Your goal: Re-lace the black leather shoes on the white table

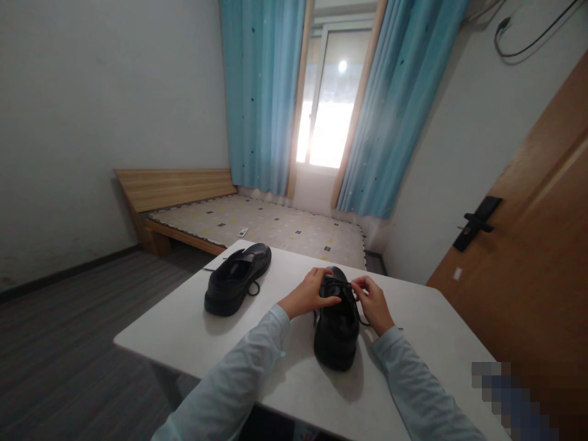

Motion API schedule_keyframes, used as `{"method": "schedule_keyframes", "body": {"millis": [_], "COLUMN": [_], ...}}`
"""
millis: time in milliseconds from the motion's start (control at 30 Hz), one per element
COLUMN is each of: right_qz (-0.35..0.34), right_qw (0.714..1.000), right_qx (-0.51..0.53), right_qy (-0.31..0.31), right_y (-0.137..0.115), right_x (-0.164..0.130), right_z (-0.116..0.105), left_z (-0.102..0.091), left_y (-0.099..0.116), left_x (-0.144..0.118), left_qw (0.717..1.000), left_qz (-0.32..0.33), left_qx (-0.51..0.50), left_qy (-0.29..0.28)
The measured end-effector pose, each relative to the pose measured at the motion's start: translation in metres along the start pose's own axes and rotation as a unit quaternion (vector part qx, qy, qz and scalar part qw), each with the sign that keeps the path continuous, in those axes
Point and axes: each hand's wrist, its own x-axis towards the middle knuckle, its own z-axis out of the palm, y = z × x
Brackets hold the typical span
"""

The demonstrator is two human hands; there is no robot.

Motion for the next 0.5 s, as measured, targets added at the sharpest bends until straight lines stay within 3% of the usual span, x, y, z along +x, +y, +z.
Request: {"method": "schedule_keyframes", "body": {"millis": [233,500], "right_qz": [-0.004,0.062], "right_qw": [0.999,0.977], "right_qx": [0.044,0.203], "right_qy": [-0.027,-0.036], "right_y": [-0.002,-0.008], "right_x": [0.002,0.003], "right_z": [-0.005,-0.013], "left_z": [0.003,0.003], "left_y": [-0.001,0.002], "left_x": [0.0,0.0], "left_qw": [0.999,0.999], "left_qz": [-0.023,-0.031], "left_qx": [-0.011,-0.019], "left_qy": [-0.019,-0.023]}}
